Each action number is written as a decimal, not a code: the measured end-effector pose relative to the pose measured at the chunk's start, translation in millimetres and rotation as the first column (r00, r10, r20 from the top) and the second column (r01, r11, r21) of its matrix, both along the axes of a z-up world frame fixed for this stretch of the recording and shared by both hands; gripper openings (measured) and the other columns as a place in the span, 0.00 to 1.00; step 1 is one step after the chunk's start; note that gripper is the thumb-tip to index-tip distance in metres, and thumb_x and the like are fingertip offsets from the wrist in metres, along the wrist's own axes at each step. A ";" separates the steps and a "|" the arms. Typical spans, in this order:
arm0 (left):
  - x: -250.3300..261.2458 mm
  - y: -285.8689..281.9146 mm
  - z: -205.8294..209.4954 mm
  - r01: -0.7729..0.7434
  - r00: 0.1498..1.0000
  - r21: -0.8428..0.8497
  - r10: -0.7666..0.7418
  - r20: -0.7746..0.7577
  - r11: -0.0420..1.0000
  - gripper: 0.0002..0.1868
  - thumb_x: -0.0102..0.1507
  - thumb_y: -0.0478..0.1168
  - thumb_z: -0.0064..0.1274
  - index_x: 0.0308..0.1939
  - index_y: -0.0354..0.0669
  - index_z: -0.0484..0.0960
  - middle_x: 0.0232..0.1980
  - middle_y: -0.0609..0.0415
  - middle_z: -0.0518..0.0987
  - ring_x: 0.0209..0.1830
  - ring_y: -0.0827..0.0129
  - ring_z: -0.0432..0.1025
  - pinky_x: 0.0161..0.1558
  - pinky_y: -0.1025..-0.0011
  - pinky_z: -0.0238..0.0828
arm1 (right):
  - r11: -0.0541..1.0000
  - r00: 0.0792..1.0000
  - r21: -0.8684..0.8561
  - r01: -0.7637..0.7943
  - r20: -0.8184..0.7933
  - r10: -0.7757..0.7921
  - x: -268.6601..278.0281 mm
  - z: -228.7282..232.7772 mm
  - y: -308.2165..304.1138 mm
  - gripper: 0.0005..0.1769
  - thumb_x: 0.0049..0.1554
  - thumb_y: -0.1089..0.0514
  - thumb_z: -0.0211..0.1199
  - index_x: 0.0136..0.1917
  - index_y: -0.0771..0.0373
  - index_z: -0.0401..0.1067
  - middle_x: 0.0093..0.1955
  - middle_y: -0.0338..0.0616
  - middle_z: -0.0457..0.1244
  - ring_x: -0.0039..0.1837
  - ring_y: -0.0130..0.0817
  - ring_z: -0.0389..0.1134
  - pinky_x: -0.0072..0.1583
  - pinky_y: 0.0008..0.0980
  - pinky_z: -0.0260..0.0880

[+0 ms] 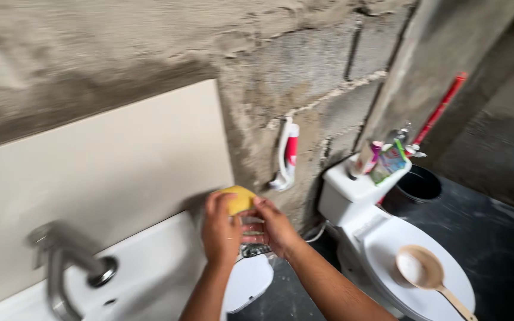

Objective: The person cleans a bathroom sink using a handheld shower head and a sponge. They rinse the sink basin, scrub the faucet and basin, then rinse and wipe the sink and surrounding wall. They also rinse and place toiletries back on the sink.

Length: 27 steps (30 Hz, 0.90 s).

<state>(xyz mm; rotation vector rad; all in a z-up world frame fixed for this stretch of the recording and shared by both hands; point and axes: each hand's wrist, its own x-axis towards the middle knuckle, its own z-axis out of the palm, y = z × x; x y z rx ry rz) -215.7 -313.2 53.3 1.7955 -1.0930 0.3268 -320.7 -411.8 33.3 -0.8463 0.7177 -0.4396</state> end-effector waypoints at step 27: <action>-1.4 -126.0 -337.7 -0.360 -0.324 0.583 0.489 -0.810 0.728 0.40 0.58 0.41 0.61 0.72 0.56 0.62 0.49 0.47 0.78 0.40 0.55 0.74 0.35 0.53 0.70 | 0.658 0.489 -0.657 0.369 -0.465 -0.738 -232.1 -298.7 -423.1 0.29 0.58 0.48 0.72 0.63 0.71 0.71 0.57 0.64 0.67 0.58 0.54 0.69 0.58 0.48 0.67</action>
